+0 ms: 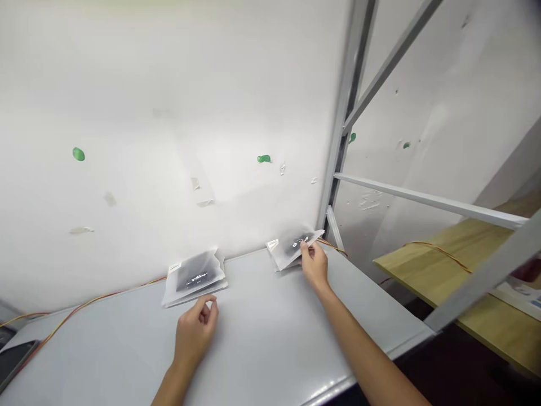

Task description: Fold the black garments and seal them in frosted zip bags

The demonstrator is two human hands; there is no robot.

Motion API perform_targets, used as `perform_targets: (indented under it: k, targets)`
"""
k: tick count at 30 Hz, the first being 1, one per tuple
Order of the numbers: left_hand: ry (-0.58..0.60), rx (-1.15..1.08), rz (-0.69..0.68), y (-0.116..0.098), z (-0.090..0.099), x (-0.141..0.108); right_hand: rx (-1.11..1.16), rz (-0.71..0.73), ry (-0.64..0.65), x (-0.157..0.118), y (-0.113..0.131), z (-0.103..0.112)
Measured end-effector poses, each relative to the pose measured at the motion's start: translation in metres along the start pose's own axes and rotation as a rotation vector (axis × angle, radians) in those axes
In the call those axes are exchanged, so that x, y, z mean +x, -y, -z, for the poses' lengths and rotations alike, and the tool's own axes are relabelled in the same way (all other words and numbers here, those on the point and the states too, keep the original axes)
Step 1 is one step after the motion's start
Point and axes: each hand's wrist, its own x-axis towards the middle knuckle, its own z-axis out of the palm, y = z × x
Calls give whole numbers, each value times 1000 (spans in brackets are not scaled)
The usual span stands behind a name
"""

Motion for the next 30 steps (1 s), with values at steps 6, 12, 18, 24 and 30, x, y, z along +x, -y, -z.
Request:
perform_targets:
  k: [6,12,18,24,30]
  targets:
    - [30,-164,174,-5,2,2,130,-65,552,-45,14,-8]
    - [30,-207,269,-4,8,5,-39,-326,1271,-89,6,-14]
    - [380,-213,227,-25,5,2,-117,-376,1499,-104,2,-16]
    - [681,-247,200,-38,-5,11,-186,-327,1442,-101,-12,-20]
    - [844,-324,178,-36,-24,28,-189,-213,1194,-97,-24,-27]
